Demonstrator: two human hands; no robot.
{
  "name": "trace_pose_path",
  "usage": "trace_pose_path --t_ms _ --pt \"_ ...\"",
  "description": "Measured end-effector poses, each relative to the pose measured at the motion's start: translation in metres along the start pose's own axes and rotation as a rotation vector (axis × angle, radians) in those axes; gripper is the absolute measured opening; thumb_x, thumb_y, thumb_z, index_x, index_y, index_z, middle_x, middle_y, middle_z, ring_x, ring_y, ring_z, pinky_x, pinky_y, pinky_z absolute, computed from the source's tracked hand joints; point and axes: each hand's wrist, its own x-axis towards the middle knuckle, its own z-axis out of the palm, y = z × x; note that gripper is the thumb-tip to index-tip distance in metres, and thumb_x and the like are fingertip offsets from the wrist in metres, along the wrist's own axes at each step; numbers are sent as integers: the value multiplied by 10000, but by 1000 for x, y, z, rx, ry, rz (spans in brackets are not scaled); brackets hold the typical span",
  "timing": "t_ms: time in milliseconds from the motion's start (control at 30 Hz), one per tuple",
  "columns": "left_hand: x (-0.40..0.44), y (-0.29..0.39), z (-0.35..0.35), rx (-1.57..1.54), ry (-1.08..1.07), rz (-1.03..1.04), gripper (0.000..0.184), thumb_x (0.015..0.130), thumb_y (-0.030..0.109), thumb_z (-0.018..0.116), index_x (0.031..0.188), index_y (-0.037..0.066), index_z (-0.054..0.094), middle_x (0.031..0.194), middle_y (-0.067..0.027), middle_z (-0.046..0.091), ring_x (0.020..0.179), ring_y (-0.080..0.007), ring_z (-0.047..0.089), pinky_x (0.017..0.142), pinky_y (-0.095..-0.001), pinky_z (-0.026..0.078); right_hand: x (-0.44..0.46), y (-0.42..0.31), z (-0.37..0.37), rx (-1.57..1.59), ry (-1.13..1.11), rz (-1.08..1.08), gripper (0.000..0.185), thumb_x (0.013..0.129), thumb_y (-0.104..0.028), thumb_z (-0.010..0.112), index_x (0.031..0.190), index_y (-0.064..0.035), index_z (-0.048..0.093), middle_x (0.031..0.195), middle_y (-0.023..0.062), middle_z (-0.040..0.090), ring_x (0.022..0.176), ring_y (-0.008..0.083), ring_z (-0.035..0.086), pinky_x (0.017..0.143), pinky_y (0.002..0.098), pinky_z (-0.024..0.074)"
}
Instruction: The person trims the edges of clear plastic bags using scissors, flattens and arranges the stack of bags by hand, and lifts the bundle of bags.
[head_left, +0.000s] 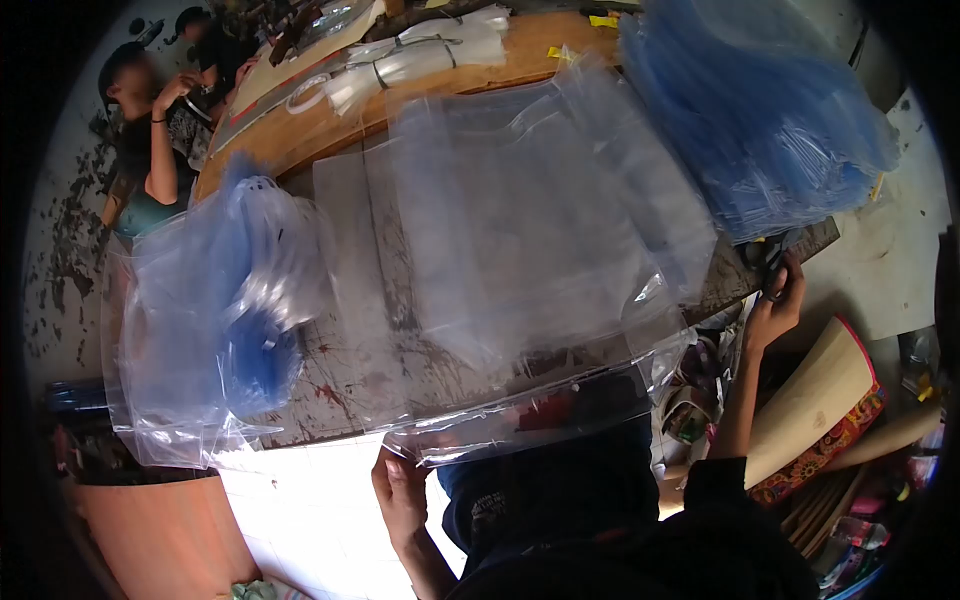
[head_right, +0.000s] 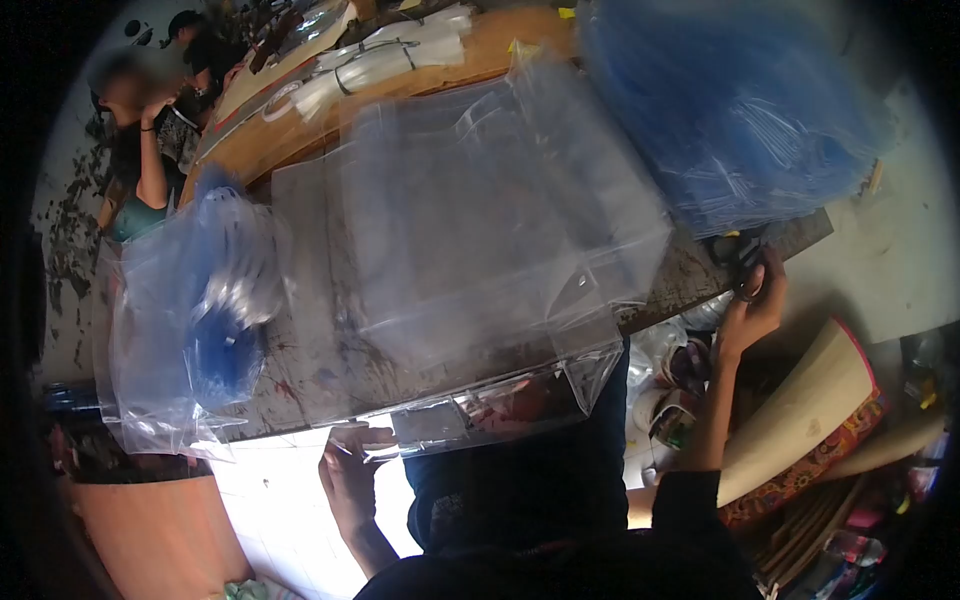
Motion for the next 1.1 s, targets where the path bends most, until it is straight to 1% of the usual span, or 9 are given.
trace_pose_path --t_ms 67,233,367,500,567,667,733,967,1100 --pt "1 2 1 -60 25 80 620 848 546 416 986 -52 506 810 -165 593 714 -227 593 616 -317 492 -9 -11 0 23 -5 -172 503 848 -317 508 1255 -33 421 1295 138 418 1209 267 370 992 371 283" --pt "2 -3 -8 63 135 71 576 850 513 443 947 -51 506 758 -144 589 681 -207 590 587 -306 484 -24 -45 -14 -217 -30 -508 530 784 -220 487 1244 29 403 1278 183 413 1210 299 360 1011 403 250" --pt "8 4 -7 -31 94 209 608 829 536 448 971 -52 505 756 -187 598 636 -203 608 510 -263 496 -39 -73 -18 -13 148 -367 393 835 -220 442 1113 55 478 1094 149 527 1036 248 496 912 369 352" --pt "16 25 -12 -515 -102 -14 567 862 390 447 1172 -78 369 814 -249 599 609 -289 629 387 -288 476 -46 -150 -12 392 -298 12 327 878 -212 407 1064 38 506 880 106 574 805 160 546 725 282 451" --pt "23 39 -10 -225 -177 -37 557 881 331 427 1248 -65 295 809 -252 602 568 -272 625 358 -257 444 -45 -174 -9 499 -700 180 261 858 -142 467 1060 13 522 904 91 559 837 136 530 700 248 448" --pt "22 46 -2 -114 -220 76 506 902 246 418 1278 -60 273 777 -209 615 608 -238 629 447 -236 458 -42 -190 -6 342 -772 115 261 808 -21 522 1069 -7 528 963 81 538 875 119 511 699 224 437" --pt "20 53 4 -107 -265 164 478 904 190 430 1281 -60 273 771 -181 618 652 -203 624 536 -228 467 -41 -193 -7 360 -743 72 284 780 23 537 1062 -14 541 990 75 527 894 121 506 701 219 435" --pt "48 82 35 -60 -138 276 542 840 229 529 1261 -57 340 703 -128 624 613 -199 627 469 -239 475 -24 -194 -6 258 -515 -285 255 759 67 534 996 0 597 1017 75 519 907 146 520 709 231 440" --pt "88 80 48 520 -144 351 546 864 202 528 1282 -65 299 734 -155 624 586 -191 608 486 -261 456 -13 -184 22 -31 -450 -391 230 751 64 527 968 20 588 1013 115 526 912 221 533 735 295 455"
